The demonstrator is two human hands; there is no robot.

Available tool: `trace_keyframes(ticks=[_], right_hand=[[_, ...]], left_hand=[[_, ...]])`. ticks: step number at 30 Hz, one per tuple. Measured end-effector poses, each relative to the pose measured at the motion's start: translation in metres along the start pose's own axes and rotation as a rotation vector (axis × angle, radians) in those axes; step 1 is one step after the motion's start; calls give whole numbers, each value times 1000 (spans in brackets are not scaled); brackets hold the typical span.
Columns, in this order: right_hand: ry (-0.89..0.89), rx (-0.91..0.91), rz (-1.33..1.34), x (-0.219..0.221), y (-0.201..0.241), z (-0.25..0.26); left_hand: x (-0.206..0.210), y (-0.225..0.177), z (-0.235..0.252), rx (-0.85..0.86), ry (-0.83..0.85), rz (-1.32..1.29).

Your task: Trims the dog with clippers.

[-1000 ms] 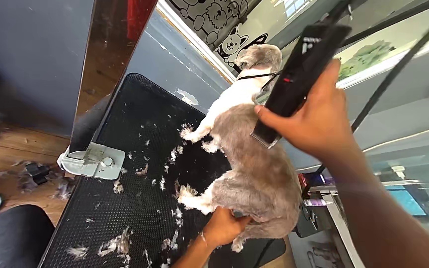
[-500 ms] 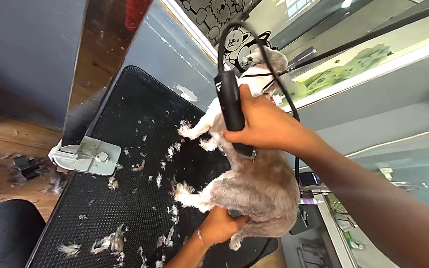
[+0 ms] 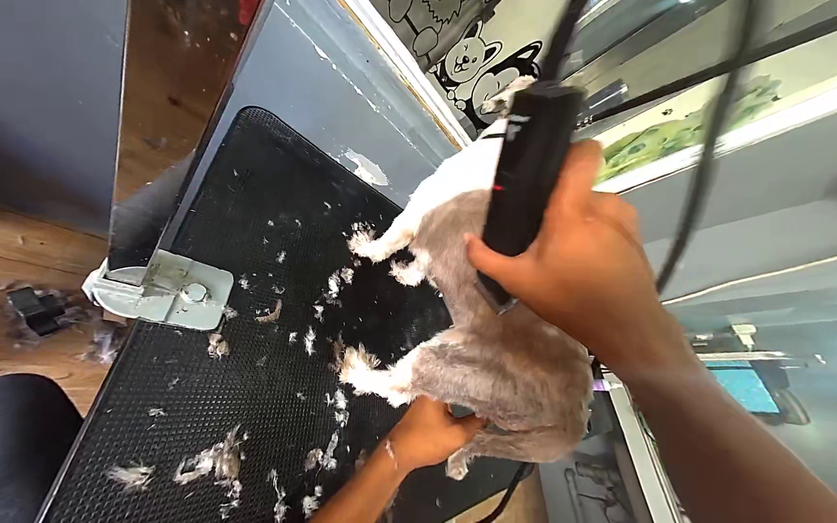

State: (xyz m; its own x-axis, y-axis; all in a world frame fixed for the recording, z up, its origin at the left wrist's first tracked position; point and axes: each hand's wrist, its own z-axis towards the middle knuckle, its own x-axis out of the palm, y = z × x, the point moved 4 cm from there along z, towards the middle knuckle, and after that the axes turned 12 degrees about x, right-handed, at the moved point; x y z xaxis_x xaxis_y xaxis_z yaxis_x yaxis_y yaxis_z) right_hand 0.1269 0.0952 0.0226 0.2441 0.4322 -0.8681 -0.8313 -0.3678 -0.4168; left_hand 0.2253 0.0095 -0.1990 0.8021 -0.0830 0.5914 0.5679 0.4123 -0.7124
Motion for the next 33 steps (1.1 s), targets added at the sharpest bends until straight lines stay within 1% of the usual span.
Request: trace_keyframes(ticks=[2,4,7,11,14,17,19,21,24,26,27,29,31,33], right_hand=[[-107,45,-13,-6,-5,-16],[-137,39,-29,-2,-3,-33],[-87,32,-59,14,2,-45],[-2,104,-44,37,7,-42],[99,131,-73,49,14,-55],[160,158,-18,53,22,-62],[147,187,19,48,24,-62],[70,210,16,39,20,-57],[-19,267,-52,34,17,-41],[25,232,-85,40,21,-42],[85,198,-90,45,24,-48],[208,192,-4,57,30,-55],[251,214,153,63,30,-52],[237,205,414,55,21,-40]], left_hand=[[0,1,1,12,-17,-30],[0,1,2,-2,-14,-45],[1,4,2,-53,29,-41],[1,5,3,-39,40,-46],[2,5,3,-32,46,-26],[2,6,3,-102,88,0],[1,5,3,-99,94,4],[0,4,5,-83,84,-8],[-1,5,6,-111,89,-25],[0,5,6,-125,91,-21],[0,5,5,-114,85,-19],[1,3,1,-54,47,-26],[0,1,1,-25,27,-38],[-1,-2,2,-34,32,-32]])
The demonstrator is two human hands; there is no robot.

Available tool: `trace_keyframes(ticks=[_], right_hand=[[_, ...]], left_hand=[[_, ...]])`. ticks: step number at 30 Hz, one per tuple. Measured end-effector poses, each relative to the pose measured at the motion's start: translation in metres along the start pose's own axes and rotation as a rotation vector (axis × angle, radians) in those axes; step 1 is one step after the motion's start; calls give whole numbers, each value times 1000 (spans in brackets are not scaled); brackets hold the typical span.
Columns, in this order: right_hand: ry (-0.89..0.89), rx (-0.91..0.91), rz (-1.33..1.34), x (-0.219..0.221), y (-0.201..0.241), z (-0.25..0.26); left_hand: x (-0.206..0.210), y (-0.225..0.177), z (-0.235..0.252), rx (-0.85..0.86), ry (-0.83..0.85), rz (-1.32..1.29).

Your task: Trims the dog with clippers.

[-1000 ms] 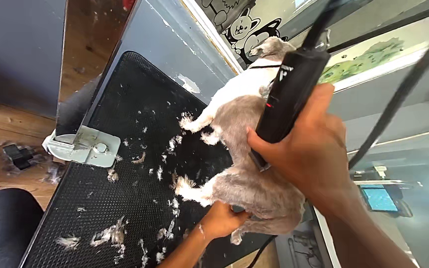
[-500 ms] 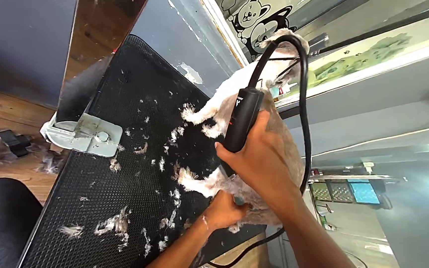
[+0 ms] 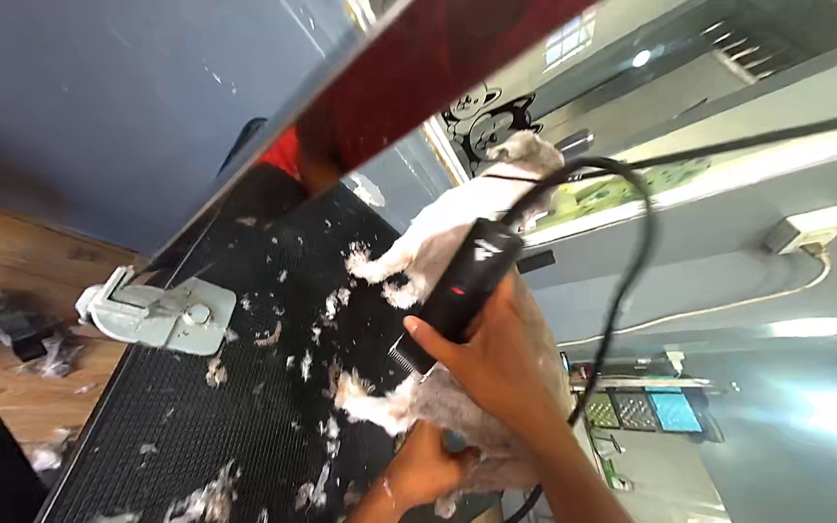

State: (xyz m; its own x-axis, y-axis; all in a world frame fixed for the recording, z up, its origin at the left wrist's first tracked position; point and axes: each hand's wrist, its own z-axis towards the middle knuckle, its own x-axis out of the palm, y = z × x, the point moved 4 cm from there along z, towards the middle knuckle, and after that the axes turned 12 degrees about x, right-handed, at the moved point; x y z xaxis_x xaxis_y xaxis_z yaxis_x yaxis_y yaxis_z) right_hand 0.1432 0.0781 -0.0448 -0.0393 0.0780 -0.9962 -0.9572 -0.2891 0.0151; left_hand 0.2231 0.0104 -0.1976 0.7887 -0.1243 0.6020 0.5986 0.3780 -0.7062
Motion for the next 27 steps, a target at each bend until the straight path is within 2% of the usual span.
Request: trace_keyframes(ticks=[2,4,7,9,13,17,22,27], right_hand=[[-107,-99,187,-31,4,16],[-262,-177,245,-65,8,43],[-357,-225,106,-101,11,94],[-319,-199,-30,-106,12,124],[-184,-168,-152,-84,7,163],[-87,-164,-234,-65,8,163],[43,-227,-238,-54,10,134],[177,-319,-496,-25,18,92]], left_hand=[[1,0,0,18,-15,-3],[0,0,-1,25,-23,-5],[-2,-3,-3,31,-34,22],[-3,-2,-2,22,-32,31],[-3,-3,-3,-27,-10,45],[-3,-2,-4,-30,2,46],[-3,-4,-2,-21,1,56],[-3,-3,-2,-36,-9,43]])
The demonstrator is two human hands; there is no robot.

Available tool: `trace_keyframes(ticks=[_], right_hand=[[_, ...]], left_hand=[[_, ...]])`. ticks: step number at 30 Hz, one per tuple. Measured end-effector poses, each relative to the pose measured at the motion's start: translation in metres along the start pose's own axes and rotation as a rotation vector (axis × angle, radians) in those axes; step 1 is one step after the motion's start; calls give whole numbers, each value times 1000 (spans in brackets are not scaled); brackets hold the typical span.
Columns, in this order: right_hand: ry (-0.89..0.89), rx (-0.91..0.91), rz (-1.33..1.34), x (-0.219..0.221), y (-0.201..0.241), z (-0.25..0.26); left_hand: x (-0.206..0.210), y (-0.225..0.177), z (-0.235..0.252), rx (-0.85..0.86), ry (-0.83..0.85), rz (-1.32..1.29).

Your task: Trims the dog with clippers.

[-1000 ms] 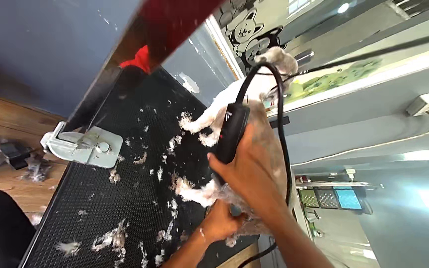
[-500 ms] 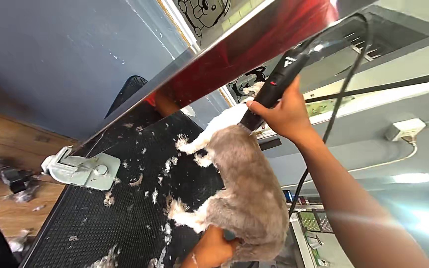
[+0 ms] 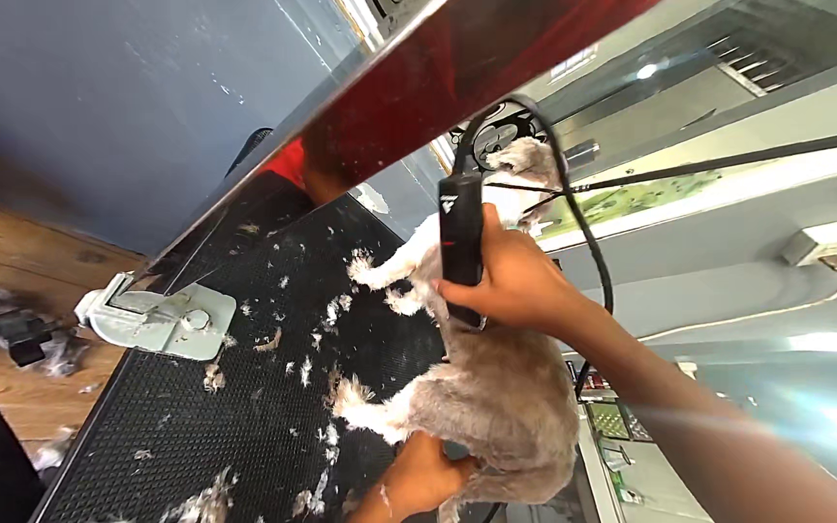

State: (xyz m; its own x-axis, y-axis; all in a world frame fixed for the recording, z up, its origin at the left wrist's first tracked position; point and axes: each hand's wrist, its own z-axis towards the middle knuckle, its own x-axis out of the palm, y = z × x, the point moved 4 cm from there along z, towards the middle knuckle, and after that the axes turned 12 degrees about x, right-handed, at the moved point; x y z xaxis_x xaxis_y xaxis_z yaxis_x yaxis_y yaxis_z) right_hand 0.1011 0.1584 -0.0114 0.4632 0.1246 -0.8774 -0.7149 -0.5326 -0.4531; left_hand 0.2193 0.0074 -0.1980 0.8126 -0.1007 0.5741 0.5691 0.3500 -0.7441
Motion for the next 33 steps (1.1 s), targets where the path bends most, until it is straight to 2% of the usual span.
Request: trace_keyframes(ticks=[2,4,6,10,15,21,23,28,33], right_hand=[[30,-48,-28,4,7,-2],[25,-20,106,-5,3,2],[-90,47,202,-24,-7,10],[-293,130,194,-46,-31,20],[-142,138,191,-14,-24,9],[2,-17,-114,19,24,-21],[0,-31,-117,16,26,-22],[-176,31,-145,-8,18,-20],[2,17,-175,16,39,-33]], left_hand=[[2,1,-1,-9,-11,-23],[2,2,-1,-13,-6,-28],[1,2,0,-21,0,-25],[-1,-1,-1,-51,16,-21],[-2,-1,0,-75,34,-5],[0,2,0,-24,5,-11],[0,1,0,-32,5,-13],[-1,0,1,-39,0,-31],[0,1,1,-51,-3,-34]])
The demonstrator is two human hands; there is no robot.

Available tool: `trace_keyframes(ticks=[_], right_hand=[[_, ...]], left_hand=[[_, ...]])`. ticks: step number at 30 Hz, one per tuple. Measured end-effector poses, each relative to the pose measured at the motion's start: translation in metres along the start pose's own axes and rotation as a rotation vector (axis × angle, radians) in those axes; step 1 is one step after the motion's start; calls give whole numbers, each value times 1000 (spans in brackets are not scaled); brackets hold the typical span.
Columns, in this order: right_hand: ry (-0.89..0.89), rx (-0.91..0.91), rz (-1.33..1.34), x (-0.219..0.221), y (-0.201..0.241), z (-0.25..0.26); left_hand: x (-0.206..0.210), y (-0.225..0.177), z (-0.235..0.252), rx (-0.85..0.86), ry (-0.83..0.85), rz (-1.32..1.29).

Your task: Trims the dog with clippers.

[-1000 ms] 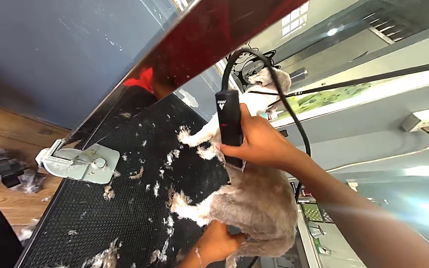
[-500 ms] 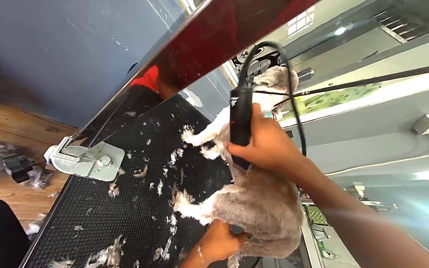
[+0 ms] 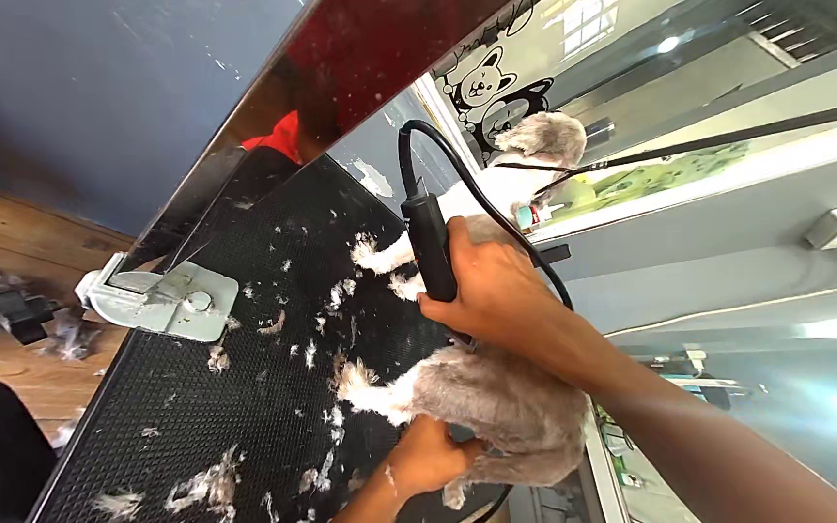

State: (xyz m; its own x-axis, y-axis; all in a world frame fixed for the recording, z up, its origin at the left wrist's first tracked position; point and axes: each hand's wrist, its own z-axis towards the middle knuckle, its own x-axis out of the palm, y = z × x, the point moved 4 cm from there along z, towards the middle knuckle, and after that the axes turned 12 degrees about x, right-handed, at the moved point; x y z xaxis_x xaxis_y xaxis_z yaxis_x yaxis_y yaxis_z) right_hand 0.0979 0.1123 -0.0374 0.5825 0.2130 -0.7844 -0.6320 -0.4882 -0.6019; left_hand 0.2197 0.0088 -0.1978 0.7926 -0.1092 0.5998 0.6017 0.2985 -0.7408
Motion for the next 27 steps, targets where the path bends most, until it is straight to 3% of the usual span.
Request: trace_keyframes(ticks=[7,27], right_hand=[[-60,294,108,-8,-17,-2],[129,476,201,35,15,-18]], left_hand=[[-1,-1,0,-31,34,9],[3,3,-1,6,49,-70]])
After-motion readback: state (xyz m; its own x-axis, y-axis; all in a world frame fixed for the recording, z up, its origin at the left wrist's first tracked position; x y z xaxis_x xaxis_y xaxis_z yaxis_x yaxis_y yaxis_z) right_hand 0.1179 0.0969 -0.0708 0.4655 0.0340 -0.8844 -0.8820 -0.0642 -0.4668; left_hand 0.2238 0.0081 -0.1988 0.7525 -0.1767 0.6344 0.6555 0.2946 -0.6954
